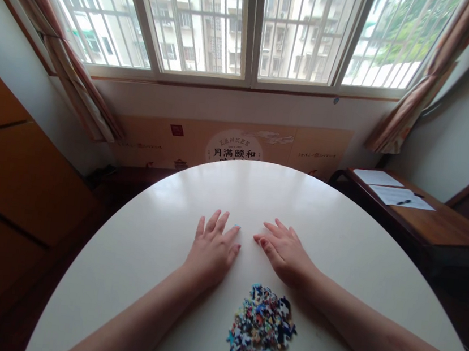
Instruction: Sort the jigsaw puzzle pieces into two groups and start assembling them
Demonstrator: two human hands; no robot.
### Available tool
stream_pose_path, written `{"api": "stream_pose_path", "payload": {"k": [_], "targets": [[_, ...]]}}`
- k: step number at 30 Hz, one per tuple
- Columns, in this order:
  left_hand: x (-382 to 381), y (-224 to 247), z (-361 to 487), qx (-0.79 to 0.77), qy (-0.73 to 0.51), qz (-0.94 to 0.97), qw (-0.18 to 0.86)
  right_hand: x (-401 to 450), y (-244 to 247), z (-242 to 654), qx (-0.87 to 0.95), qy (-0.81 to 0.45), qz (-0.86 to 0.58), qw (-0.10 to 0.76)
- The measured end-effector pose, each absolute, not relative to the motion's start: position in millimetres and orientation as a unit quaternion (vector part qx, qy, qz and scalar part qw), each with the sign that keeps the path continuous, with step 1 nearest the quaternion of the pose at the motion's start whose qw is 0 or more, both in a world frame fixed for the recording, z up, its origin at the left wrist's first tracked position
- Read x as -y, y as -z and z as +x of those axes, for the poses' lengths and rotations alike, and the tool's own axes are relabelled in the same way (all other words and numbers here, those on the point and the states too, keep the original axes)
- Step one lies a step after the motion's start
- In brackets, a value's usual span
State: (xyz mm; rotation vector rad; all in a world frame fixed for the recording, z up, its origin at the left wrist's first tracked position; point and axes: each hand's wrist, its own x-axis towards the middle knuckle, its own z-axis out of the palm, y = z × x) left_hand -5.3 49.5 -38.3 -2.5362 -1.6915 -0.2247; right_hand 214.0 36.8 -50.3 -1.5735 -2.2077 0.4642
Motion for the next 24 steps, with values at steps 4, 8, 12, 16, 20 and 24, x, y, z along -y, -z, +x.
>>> {"api": "stream_pose_path", "payload": {"k": [4, 8, 12, 16, 20, 24], "targets": [[-53.5, 36.9, 0.7, 0.611, 0.057, -0.789, 0.013, -36.5, 48.8, 210.2, 0.791, -0.156, -0.562, 0.186], [-56.9, 35.6, 2.5, 0.611, 0.074, -0.788, -0.011, -36.6, 48.0, 207.6, 0.794, -0.142, -0.561, 0.185], [-57.0, 29.4, -10.8, 0.619, 0.096, -0.779, 0.027, -36.4, 49.2, 209.3, 0.795, -0.137, -0.562, 0.183], [-58.4, 24.1, -30.6, 0.645, 0.061, -0.760, 0.049, -34.7, 49.3, 211.5, 0.796, -0.140, -0.559, 0.184], [-63.8, 24.9, -39.5, 0.655, 0.015, -0.755, 0.038, -33.9, 48.3, 211.8, 0.797, -0.145, -0.558, 0.178], [-63.7, 25.4, -38.1, 0.659, -0.002, -0.751, 0.042, -34.4, 47.9, 211.8, 0.799, -0.149, -0.558, 0.167]]}}
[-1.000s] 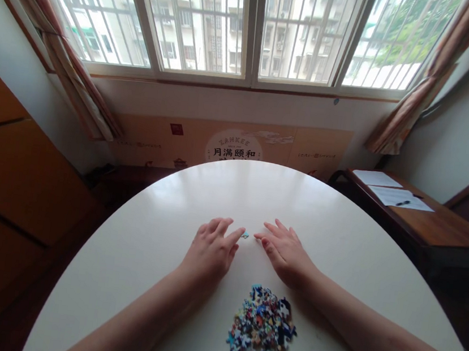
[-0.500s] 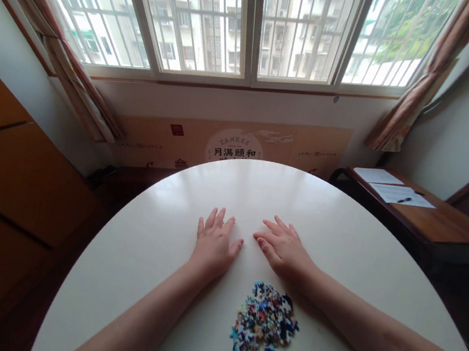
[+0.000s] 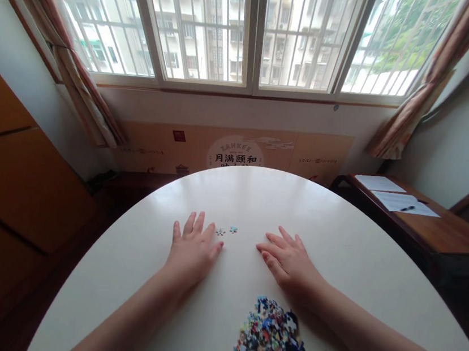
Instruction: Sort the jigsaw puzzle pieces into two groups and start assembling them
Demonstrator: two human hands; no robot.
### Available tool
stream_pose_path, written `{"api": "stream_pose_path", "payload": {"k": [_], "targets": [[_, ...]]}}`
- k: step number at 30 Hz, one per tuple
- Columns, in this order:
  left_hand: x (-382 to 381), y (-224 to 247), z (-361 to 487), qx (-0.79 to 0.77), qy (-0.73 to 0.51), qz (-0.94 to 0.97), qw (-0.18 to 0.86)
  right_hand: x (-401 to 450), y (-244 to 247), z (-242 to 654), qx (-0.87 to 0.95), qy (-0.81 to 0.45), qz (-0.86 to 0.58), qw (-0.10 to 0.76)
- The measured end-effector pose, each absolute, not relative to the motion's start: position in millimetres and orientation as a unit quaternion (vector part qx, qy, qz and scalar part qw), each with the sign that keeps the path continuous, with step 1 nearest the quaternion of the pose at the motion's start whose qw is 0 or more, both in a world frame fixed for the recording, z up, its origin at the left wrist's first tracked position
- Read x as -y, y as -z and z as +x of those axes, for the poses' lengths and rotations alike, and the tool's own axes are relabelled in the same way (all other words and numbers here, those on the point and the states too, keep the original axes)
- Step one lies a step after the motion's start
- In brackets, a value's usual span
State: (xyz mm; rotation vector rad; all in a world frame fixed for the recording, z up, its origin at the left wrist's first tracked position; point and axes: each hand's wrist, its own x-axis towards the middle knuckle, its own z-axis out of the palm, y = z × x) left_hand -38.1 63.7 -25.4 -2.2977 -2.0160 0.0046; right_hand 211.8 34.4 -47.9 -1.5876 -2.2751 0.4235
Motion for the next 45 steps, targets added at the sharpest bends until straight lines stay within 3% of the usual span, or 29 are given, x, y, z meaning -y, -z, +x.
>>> {"api": "stream_pose_path", "payload": {"k": [11, 18, 24, 28, 34, 39, 45], "targets": [[-68.4, 33.7, -43.0, 0.657, 0.000, -0.753, 0.020, -29.6, 41.0, 210.1, 0.799, -0.162, -0.562, 0.138], [-67.9, 41.1, -31.8, 0.587, 0.038, -0.807, 0.058, -30.6, 40.5, 207.2, 0.797, -0.161, -0.562, 0.147], [-56.0, 39.7, -8.7, 0.577, 0.019, -0.816, 0.015, -32.0, 44.7, 206.0, 0.798, -0.158, -0.558, 0.164], [-51.4, 37.4, -1.6, 0.566, 0.009, -0.824, -0.019, -33.3, 45.0, 208.3, 0.796, -0.164, -0.548, 0.198], [-64.8, 36.7, -23.2, 0.617, 0.027, -0.787, 0.012, -32.9, 46.2, 222.3, 0.827, -0.166, -0.452, 0.290], [-72.6, 36.7, -38.8, 0.642, 0.003, -0.766, 0.002, -24.2, 35.2, 230.3, 0.903, -0.162, -0.319, 0.237], [-64.6, 41.2, -35.1, 0.624, 0.040, -0.780, 0.033, -22.6, 31.5, 230.6, 0.924, -0.152, -0.301, 0.179]]}}
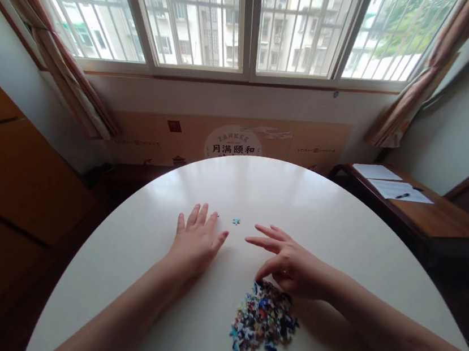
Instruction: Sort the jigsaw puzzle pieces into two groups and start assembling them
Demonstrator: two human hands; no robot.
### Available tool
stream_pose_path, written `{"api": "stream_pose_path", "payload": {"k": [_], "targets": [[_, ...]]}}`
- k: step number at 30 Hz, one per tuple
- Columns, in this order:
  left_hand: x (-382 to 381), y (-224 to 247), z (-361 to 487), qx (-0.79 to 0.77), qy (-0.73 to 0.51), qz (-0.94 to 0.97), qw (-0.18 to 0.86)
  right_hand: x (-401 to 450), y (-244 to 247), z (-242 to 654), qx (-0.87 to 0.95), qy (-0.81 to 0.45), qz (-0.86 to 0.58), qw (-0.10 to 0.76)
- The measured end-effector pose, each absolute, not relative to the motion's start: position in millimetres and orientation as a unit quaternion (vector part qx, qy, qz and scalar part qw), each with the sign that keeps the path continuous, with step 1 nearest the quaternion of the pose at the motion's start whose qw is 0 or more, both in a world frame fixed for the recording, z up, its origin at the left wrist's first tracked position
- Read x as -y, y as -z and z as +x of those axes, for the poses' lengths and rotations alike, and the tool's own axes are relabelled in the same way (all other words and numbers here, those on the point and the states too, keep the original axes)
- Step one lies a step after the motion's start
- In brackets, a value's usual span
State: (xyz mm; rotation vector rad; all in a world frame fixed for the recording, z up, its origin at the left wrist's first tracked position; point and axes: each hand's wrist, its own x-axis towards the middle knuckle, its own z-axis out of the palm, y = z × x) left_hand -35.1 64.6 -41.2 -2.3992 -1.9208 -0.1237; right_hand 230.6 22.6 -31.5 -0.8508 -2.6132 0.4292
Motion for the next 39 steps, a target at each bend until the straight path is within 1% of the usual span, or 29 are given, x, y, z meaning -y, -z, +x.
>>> {"api": "stream_pose_path", "payload": {"k": [4, 6, 7, 10, 13, 18, 22, 25, 31, 35, 39], "targets": [[-55.2, 29.8, -30.6, 0.572, 0.131, -0.807, 0.063, -24.1, 33.2, 230.7, 0.919, -0.138, -0.323, 0.178], [-48.8, 18.7, -28.3, 0.508, 0.175, -0.842, 0.045, -24.3, 33.6, 231.5, 0.918, -0.142, -0.321, 0.186], [-45.3, 13.4, -26.9, 0.471, 0.180, -0.864, 0.020, -24.3, 33.8, 232.2, 0.919, -0.149, -0.315, 0.187], [-36.2, 3.6, -22.3, 0.365, 0.134, -0.919, -0.062, -23.6, 34.3, 233.9, 0.922, -0.176, -0.292, 0.182], [-31.5, 2.8, -18.7, 0.320, 0.091, -0.939, -0.092, -22.3, 33.3, 233.4, 0.921, -0.176, -0.300, 0.176], [-31.0, 3.1, -18.7, 0.318, 0.088, -0.938, -0.107, -21.2, 31.0, 231.5, 0.908, -0.145, -0.337, 0.204], [-27.4, 2.7, -17.3, 0.300, 0.097, -0.934, -0.169, -22.1, 32.6, 233.5, 0.907, -0.167, -0.314, 0.227], [-23.1, 4.2, -13.3, 0.290, 0.081, -0.934, -0.192, -23.8, 34.8, 234.9, 0.899, -0.146, -0.328, 0.252], [-20.5, 4.9, -9.2, 0.283, 0.054, -0.937, -0.196, -29.4, 39.3, 235.5, 0.867, -0.119, -0.358, 0.325], [-22.6, 5.5, -10.5, 0.297, 0.054, -0.932, -0.200, -30.1, 40.3, 235.0, 0.865, -0.120, -0.359, 0.329], [-28.8, 6.5, -13.5, 0.360, 0.063, -0.916, -0.164, -30.0, 41.0, 235.1, 0.863, -0.115, -0.366, 0.329]]}}
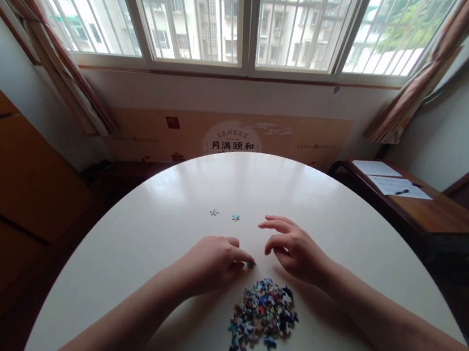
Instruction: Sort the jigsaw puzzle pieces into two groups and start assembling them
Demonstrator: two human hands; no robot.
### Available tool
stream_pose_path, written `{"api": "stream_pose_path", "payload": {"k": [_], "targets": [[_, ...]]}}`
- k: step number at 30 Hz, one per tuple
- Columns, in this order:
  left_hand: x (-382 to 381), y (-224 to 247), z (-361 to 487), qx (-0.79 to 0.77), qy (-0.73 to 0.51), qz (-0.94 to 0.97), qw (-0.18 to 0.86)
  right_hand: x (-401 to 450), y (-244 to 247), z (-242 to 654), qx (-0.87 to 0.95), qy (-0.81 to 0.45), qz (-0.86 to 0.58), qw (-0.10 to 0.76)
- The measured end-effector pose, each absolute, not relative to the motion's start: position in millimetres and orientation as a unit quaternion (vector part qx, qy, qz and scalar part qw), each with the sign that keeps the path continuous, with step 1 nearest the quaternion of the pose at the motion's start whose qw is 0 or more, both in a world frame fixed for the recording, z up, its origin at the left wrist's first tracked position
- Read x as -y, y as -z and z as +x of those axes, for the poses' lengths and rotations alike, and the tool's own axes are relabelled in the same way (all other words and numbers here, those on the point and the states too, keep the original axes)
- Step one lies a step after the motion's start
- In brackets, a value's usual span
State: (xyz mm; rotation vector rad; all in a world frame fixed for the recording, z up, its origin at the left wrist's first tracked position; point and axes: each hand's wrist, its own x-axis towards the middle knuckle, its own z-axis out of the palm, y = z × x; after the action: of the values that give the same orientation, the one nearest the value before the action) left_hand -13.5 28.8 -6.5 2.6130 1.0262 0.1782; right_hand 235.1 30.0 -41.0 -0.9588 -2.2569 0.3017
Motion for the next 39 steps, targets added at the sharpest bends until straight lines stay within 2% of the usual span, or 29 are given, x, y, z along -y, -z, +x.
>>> {"api": "stream_pose_path", "payload": {"k": [6, 15, 24, 39], "targets": [[-37.5, 7.1, -21.7, -0.443, -0.085, 0.886, 0.106, -31.5, 43.8, 234.8, 0.849, -0.111, -0.385, 0.346], [-38.9, 9.3, -21.4, -0.434, -0.080, 0.892, 0.102, -31.6, 43.8, 233.2, 0.837, -0.113, -0.394, 0.362], [-46.7, 7.4, -28.3, -0.537, -0.091, 0.836, 0.064, -35.1, 52.0, 233.7, 0.829, -0.135, -0.407, 0.359], [-61.6, 18.2, -34.6, -0.592, -0.132, 0.794, 0.033, -37.6, 56.0, 232.3, 0.814, -0.178, -0.429, 0.350]]}}
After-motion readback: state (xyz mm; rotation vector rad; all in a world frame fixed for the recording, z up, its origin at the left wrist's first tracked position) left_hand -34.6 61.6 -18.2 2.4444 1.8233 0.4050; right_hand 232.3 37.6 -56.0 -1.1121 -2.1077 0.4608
